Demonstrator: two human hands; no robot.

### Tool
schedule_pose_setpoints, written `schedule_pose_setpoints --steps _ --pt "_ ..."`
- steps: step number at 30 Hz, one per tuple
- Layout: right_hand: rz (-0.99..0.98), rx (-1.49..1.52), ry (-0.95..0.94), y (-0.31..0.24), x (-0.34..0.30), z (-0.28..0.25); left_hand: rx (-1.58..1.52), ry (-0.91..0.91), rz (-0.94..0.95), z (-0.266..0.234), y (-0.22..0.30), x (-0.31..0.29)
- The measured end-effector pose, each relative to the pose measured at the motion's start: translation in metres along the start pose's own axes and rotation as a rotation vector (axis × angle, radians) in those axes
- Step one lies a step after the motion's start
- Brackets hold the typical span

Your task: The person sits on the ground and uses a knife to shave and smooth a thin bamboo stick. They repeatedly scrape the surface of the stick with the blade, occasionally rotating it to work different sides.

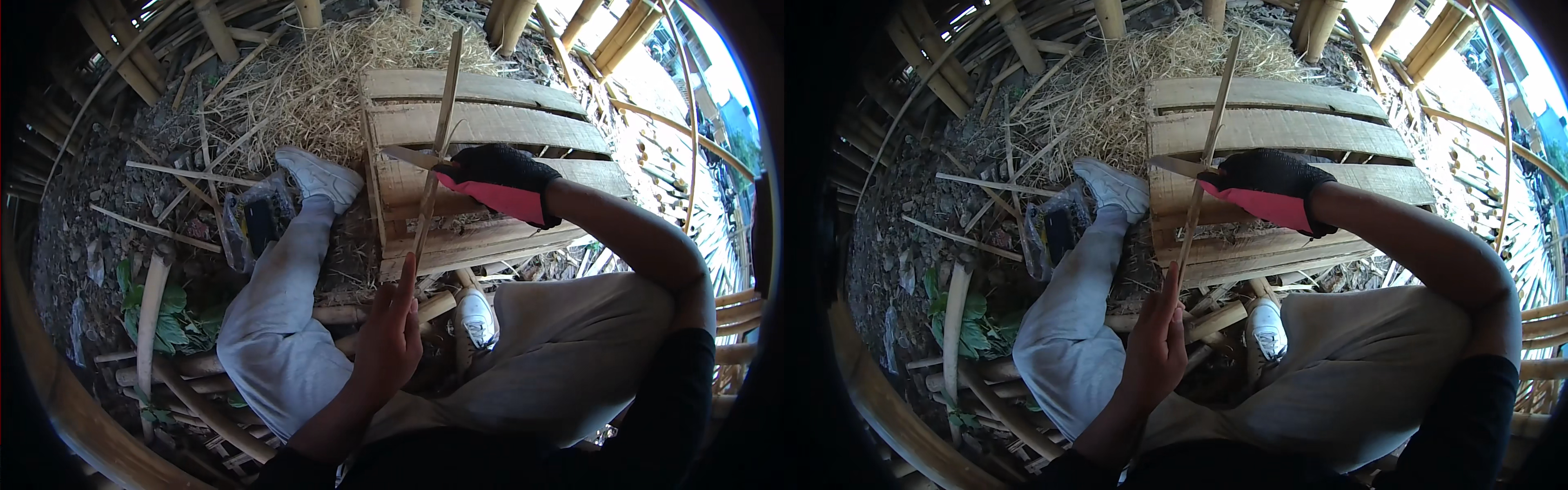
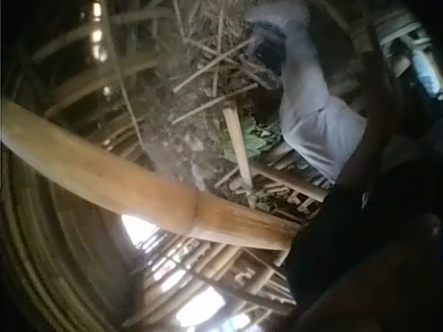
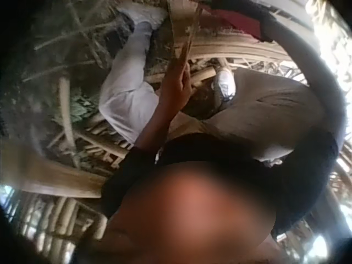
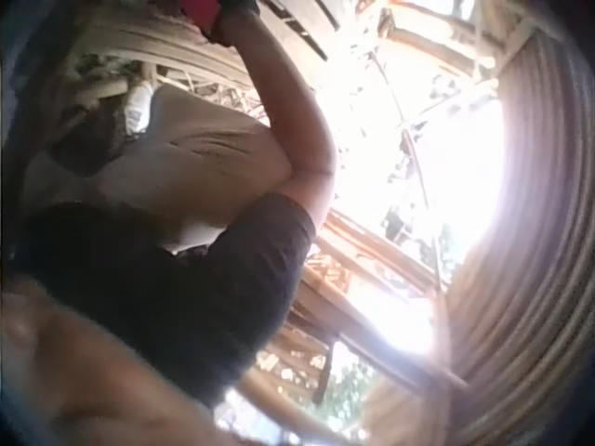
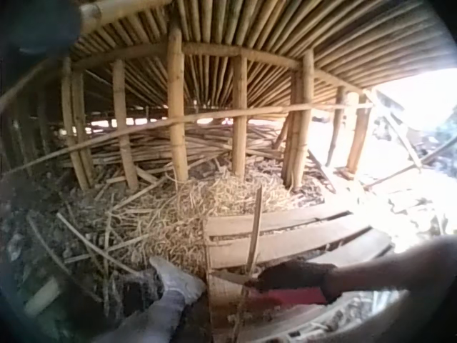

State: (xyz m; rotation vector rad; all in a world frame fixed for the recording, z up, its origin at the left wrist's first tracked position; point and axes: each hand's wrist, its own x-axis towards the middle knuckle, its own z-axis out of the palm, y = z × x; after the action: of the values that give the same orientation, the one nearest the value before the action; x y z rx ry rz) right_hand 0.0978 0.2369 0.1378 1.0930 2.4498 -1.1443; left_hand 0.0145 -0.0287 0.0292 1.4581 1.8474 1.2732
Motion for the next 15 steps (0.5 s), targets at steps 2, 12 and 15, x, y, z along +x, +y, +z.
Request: schedule_pose_setpoints --steps 2,12,15 --pt "0.097 0.212 -0.062 -0.005 -0.004 0.0 -0.011 -0.012 -0.026 -0.001 0.002 0.002" --pt "-0.103 -0.145 0.05 -0.017 -0.002 -0.008 -0.097 -0.031 -0.098 -0.001 0.004 0.001" --pt "-0.402 -0.292 0.179 0.009 0.01 -0.002 -0.121 -0.042 -0.114 -0.002 0.003 0.003"
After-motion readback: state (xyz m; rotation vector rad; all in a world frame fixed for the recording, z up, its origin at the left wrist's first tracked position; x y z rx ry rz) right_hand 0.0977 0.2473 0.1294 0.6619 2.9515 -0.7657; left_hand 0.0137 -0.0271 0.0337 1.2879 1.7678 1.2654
